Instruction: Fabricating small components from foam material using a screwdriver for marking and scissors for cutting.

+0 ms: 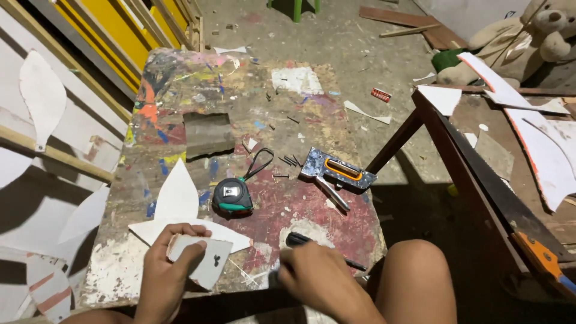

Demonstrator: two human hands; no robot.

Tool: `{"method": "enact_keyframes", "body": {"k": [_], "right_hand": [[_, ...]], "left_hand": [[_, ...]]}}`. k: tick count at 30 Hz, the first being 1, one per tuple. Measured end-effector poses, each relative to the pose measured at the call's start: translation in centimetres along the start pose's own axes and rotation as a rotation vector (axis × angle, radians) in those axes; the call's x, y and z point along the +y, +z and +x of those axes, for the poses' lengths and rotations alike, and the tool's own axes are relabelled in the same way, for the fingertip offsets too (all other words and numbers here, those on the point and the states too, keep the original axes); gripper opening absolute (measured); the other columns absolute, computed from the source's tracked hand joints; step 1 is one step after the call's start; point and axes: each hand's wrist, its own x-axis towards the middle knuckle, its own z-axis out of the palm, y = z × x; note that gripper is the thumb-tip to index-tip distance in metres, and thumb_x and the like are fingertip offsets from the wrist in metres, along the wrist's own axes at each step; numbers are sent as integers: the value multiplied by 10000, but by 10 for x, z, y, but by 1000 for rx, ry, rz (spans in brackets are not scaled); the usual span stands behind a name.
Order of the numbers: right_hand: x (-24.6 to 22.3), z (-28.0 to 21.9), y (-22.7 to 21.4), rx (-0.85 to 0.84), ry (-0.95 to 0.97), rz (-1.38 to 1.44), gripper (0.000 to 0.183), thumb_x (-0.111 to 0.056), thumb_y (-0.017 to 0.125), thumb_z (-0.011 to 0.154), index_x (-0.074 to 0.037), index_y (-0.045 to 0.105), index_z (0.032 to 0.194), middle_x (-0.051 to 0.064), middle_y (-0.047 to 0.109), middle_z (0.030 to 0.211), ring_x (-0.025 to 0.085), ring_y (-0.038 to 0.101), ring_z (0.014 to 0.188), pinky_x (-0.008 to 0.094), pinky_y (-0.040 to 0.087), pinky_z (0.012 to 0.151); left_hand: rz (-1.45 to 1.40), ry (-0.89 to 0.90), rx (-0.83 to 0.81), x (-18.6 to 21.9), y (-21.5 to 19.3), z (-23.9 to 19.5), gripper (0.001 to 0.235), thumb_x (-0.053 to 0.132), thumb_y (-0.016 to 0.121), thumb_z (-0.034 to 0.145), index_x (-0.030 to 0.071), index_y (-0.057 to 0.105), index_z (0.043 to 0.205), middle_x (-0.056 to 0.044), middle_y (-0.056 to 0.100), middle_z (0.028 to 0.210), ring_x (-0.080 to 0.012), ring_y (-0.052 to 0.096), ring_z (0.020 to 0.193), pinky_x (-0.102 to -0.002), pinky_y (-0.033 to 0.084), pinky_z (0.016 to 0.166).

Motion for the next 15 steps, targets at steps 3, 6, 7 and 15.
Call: {"method": "enact_keyframes", "body": {"k": [3, 6, 7, 15], "right_hand": [[4, 4, -15, 244, 34, 449, 254, -223, 566, 974, -196, 710, 1181, 81, 807, 1019, 244, 783, 862, 378, 571, 772], [13, 12, -10, 542, -297, 550, 733, -167, 626, 939, -130, 296, 1593, 181, 420, 1616, 362, 450, 1447, 457, 316, 1150], [15, 16, -3, 521, -176, 347, 710, -146, 639, 930, -117, 315, 1560, 271, 358, 1596, 448, 577, 1156, 546, 450, 916], [51, 68, 65, 570, 93, -432, 309, -202, 646, 832, -182, 639, 1141, 160, 629, 1072, 382, 631, 901, 491, 547, 735]], "left_hand": [[14, -46, 21, -1, 7, 0, 140, 80, 704, 905, 36, 574, 937, -183, 778, 1260, -288, 771, 1107, -436, 598, 678], [138, 56, -11, -12, 4, 0, 143, 147, 687, 918, 79, 583, 991, -82, 786, 1275, -227, 708, 992, -380, 549, 742], [141, 35, -16, -11, 4, -1, 145, 151, 662, 934, 86, 591, 1041, -68, 772, 1301, -249, 710, 926, -386, 559, 694], [522, 147, 98, -59, 26, 3, 226, 322, 836, 836, 204, 689, 961, -18, 706, 793, -155, 644, 791, -306, 499, 759]]}}
